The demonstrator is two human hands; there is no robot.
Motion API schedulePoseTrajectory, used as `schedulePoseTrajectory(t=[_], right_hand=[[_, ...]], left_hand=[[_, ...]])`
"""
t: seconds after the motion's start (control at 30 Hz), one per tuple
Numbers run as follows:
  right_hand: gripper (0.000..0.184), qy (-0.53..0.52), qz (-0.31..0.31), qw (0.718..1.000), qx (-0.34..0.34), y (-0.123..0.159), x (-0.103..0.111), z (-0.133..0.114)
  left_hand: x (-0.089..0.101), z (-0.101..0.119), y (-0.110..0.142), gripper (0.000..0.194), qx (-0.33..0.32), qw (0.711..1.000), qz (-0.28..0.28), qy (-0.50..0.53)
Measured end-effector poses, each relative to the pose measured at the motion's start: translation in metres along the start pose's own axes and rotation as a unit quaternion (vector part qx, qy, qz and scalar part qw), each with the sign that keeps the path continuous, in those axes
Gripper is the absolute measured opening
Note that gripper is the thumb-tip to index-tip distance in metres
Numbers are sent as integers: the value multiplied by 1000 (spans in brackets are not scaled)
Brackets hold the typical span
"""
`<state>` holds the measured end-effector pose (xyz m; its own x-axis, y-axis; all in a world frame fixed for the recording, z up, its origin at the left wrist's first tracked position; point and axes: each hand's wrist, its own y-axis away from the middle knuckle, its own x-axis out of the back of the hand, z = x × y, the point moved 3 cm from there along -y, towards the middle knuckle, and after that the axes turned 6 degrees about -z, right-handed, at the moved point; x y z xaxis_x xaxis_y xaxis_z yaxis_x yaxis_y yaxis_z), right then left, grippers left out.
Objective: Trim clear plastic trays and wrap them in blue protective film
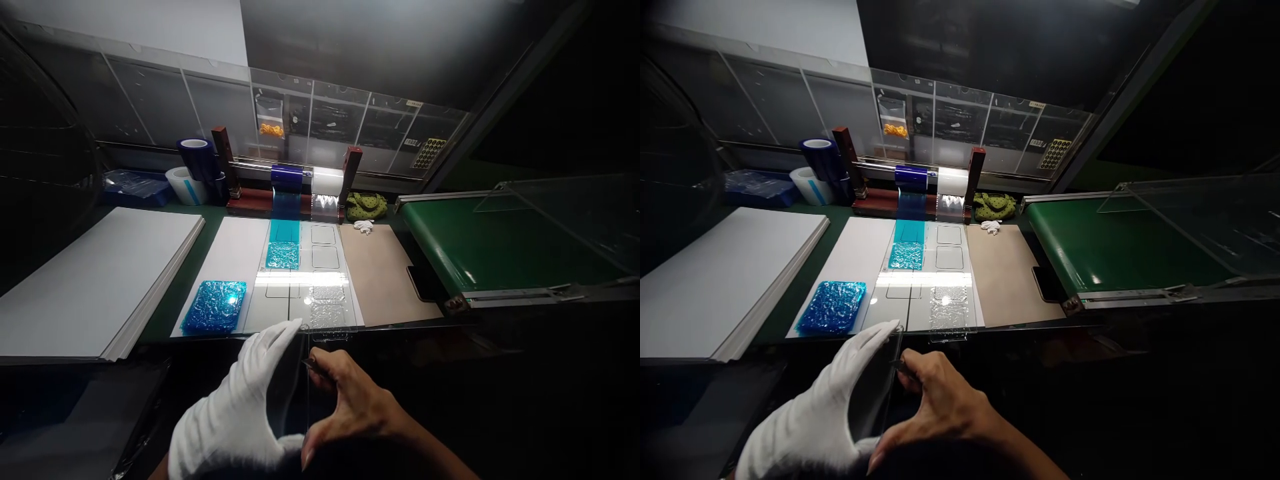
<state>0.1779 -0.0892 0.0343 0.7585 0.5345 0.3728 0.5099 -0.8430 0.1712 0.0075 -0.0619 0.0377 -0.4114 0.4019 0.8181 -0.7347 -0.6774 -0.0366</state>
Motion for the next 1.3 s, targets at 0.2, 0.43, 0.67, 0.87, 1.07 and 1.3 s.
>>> schedulePoseTrajectory(t=[0.2, 0.43, 0.67, 0.87, 1.07, 1.3], right_hand=[[63, -9, 15, 1000, -19, 1, -3, 4], [54, -10, 36, 998, -40, 7, -1, -1], [53, -16, 43, 999, -23, 4, -5, 5], [55, -126, 296, 945, 63, 7, 19, 24], [21, -49, 140, 988, 41, -12, 29, 21], [28, 90, 168, 981, 23, -14, 40, 29]], left_hand=[[8, 6, -8, 110, -24, 1000, -8, 8], [14, 4, -18, 108, -32, 999, -33, 17], [12, 2, -22, 111, -22, 999, -43, 12], [14, -5, -28, 109, 50, 993, 54, -95], [13, -5, -38, 102, 76, 975, 104, -181], [8, -1, -54, 99, 114, 964, 93, -219]])
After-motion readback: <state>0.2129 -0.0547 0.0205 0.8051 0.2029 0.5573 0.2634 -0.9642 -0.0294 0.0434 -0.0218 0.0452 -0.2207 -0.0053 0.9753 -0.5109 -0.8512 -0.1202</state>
